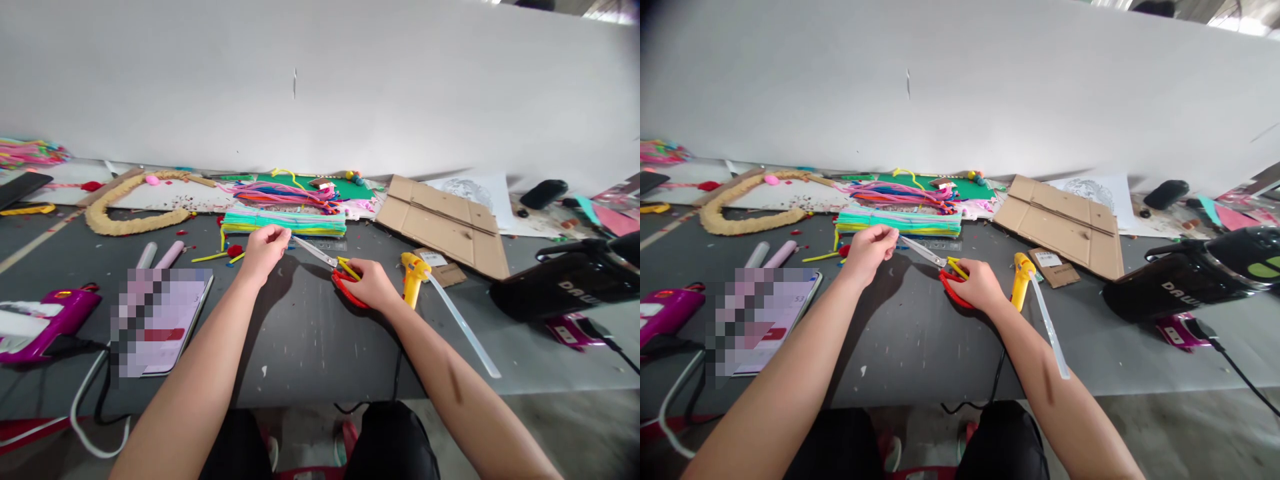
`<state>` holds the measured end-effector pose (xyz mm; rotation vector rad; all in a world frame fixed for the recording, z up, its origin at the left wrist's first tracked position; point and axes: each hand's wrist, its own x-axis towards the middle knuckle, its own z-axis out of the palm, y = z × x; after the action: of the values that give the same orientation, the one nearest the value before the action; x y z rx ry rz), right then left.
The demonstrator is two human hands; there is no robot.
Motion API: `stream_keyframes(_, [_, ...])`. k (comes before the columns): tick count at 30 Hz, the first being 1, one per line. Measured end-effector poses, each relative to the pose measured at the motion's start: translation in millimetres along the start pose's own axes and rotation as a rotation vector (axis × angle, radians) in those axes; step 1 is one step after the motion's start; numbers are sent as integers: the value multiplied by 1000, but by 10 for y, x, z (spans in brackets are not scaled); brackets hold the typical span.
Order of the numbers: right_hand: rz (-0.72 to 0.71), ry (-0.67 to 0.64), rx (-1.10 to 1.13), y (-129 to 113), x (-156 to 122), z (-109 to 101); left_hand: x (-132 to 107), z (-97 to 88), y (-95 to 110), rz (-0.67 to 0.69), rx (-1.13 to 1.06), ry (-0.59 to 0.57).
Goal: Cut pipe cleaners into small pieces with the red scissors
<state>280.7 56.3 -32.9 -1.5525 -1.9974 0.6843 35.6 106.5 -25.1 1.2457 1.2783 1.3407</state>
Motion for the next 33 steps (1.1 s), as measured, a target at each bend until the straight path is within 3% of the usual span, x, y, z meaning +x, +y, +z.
stream_keyframes(18, [27, -45, 56, 17, 8, -19, 1, -8, -2, -38, -96, -51])
stream_keyframes(25, [29, -31, 55, 12, 14, -22, -12, -10, 73, -120, -196, -41])
stream_keyframes(33, [21, -31, 37, 12, 15, -22, -21, -8, 70, -56, -74, -63])
